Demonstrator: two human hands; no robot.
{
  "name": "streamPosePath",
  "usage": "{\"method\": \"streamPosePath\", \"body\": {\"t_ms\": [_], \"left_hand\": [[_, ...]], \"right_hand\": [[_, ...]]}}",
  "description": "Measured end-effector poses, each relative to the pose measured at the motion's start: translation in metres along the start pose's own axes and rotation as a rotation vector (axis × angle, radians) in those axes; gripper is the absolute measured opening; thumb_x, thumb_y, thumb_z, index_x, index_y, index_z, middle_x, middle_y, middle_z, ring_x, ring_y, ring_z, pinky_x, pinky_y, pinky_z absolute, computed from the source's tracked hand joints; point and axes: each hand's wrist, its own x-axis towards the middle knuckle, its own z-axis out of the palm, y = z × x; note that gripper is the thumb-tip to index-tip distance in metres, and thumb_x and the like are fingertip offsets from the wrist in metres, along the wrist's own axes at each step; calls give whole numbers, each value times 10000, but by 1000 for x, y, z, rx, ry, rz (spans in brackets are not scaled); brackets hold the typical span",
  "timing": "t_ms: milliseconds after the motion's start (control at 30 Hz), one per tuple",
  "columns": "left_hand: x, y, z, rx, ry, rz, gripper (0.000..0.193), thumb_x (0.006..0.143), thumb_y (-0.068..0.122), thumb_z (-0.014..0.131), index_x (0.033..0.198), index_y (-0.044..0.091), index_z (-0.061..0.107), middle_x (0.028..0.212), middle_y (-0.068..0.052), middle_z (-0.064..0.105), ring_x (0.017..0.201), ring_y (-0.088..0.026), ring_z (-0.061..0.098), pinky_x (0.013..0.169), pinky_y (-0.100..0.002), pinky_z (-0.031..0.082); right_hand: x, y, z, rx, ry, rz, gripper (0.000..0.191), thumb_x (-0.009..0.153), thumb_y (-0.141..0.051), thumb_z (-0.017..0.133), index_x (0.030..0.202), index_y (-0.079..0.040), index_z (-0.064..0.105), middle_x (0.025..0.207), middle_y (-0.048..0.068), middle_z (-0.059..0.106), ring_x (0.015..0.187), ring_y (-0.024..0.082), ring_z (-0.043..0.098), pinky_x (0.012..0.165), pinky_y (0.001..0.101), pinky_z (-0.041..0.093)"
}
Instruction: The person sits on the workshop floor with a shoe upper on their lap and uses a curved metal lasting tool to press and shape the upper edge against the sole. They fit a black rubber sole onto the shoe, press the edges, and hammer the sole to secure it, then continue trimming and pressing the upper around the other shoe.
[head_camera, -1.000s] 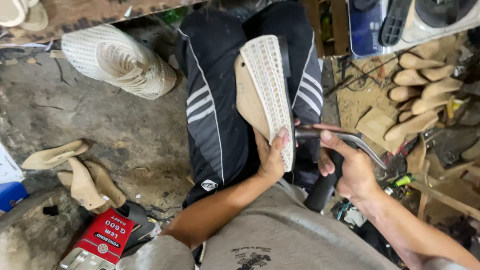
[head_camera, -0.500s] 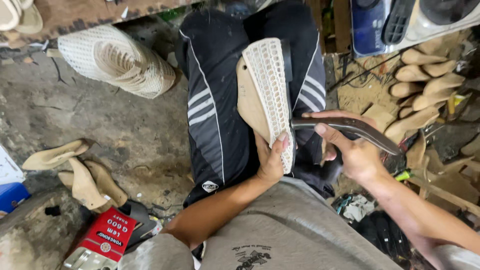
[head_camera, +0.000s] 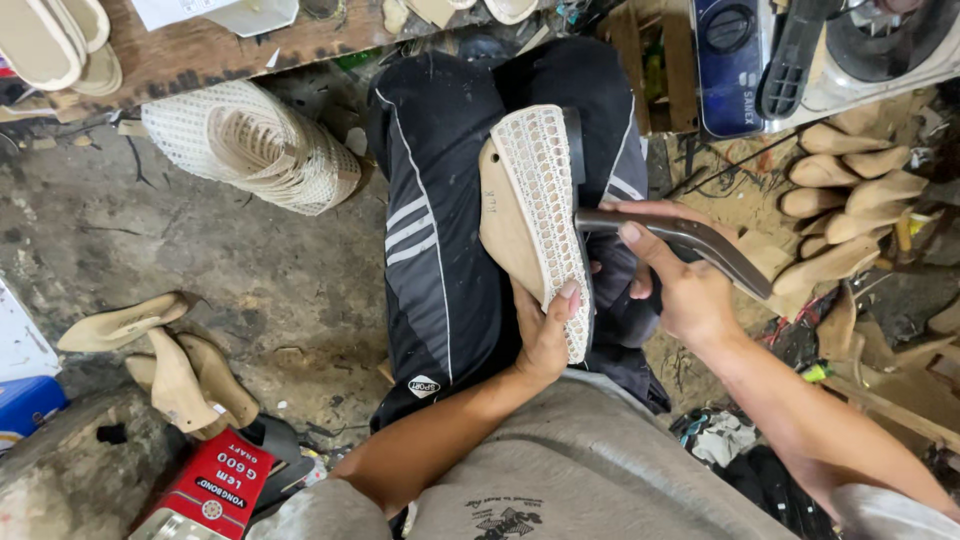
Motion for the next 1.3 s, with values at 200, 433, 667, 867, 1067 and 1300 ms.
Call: {"method": "streamPosePath", "body": {"t_ms": [200,433,667,867,1067,1300], "left_hand": [[1,-8,-5,64,28,-22,667,1002,171,598,1560,24,266,1296,-188,596,1125,-283,660,913,-368,542],[-5,-4,-23,-2,-44,-194,664,955,155,620,1512,76,268,1308,-156,575,1172,-297,665,821,-434,591],[20,68,-59,115,-126,-93,536,988,87,651,1457,147,399,1344,-114,558,1211,-167,611,1057,-360,523],[75,100,-54,352,-360,-271,393,994,121,682,1349,95,517,1190,-49,647,1105,-137,633,969,-319,551],[106,83,-56,503,-355,-201,298,1018,51,726,1251,-17,553,1122,-94,667,1028,-124,670,894,-294,579],[111,80,-58,455,-289,-272,253,1001,64,689,1238,-19,658,1083,-76,723,975,-105,692,864,-266,580]], "right_hand": [[17,-3,2,65,8,-35,272,948,-119,725,1170,37,703,1185,154,762,526,101,548,474,243,472],[31,29,-21,416,-202,47,307,956,-123,691,1213,43,654,1067,150,688,486,120,494,447,267,438],[-10,103,-41,814,-452,264,387,1009,-167,601,1306,81,600,1303,259,639,541,130,454,511,301,421],[-19,108,-34,772,-312,179,370,1003,-167,608,1305,45,591,1316,227,660,542,129,458,513,293,419],[-24,90,-14,687,-186,196,367,1010,-181,608,1304,37,588,1271,211,677,553,134,475,520,310,444],[-33,33,10,63,-60,-17,275,1018,-123,636,1225,56,665,1011,187,746,484,116,541,458,270,464]]}}
